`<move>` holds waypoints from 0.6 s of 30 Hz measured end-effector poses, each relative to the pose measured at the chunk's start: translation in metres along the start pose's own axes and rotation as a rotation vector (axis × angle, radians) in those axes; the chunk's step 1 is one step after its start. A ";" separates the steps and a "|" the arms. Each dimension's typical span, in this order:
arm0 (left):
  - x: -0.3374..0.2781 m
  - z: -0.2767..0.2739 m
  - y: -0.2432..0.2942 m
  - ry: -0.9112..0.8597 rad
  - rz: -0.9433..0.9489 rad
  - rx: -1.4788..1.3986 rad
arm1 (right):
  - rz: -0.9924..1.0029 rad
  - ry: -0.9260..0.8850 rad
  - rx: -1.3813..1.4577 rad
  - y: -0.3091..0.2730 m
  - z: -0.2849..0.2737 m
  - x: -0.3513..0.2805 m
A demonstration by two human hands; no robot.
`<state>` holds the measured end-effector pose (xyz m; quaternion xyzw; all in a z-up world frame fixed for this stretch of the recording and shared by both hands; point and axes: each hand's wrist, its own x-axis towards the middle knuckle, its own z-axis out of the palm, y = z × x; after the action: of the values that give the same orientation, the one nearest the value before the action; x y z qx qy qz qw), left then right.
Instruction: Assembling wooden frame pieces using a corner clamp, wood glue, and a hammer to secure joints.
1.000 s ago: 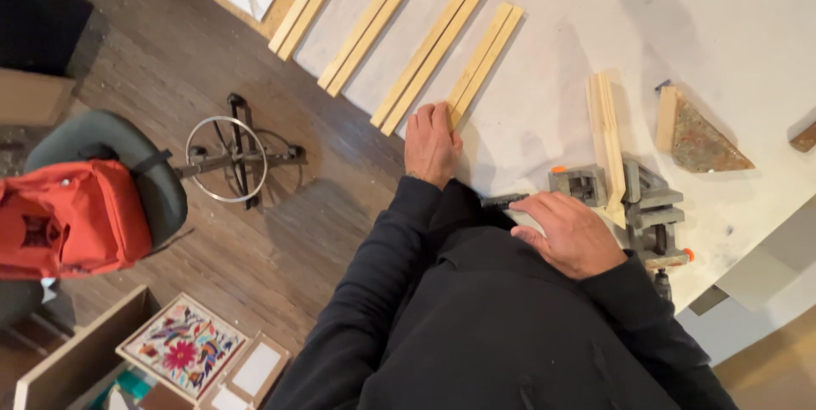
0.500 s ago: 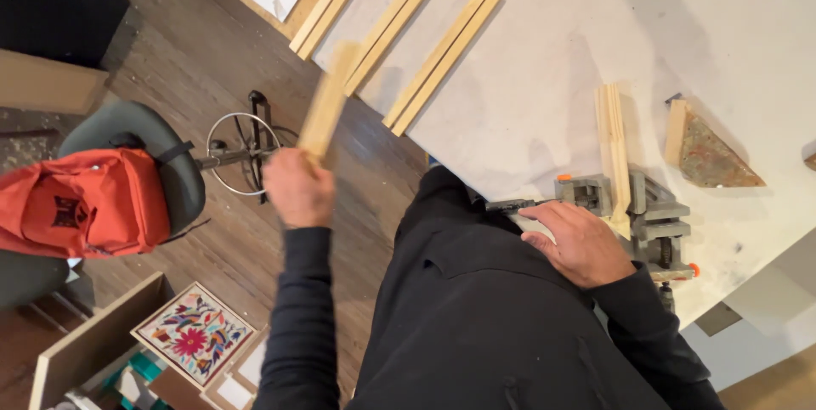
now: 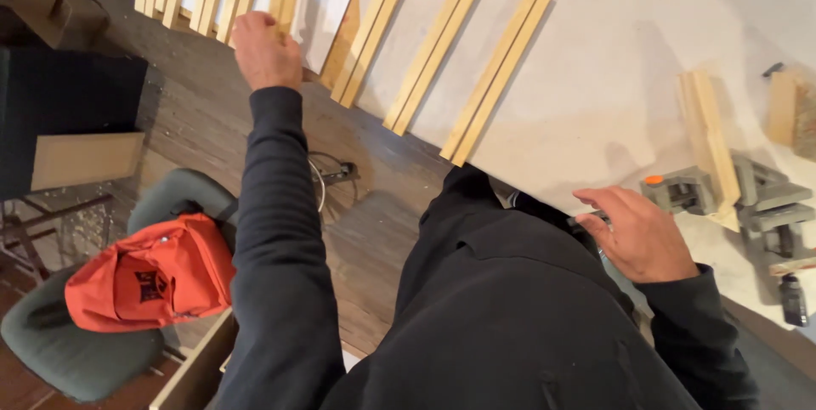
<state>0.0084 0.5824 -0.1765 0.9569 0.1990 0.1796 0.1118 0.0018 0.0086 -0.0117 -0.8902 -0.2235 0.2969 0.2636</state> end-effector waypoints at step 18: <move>-0.081 0.014 0.092 -0.102 0.002 -0.313 | 0.042 0.013 -0.020 -0.053 0.025 0.018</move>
<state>-0.0245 0.4641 -0.1875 0.9358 0.1619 0.1598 0.2692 -0.0134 0.0672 -0.0044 -0.8991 -0.2061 0.2946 0.2498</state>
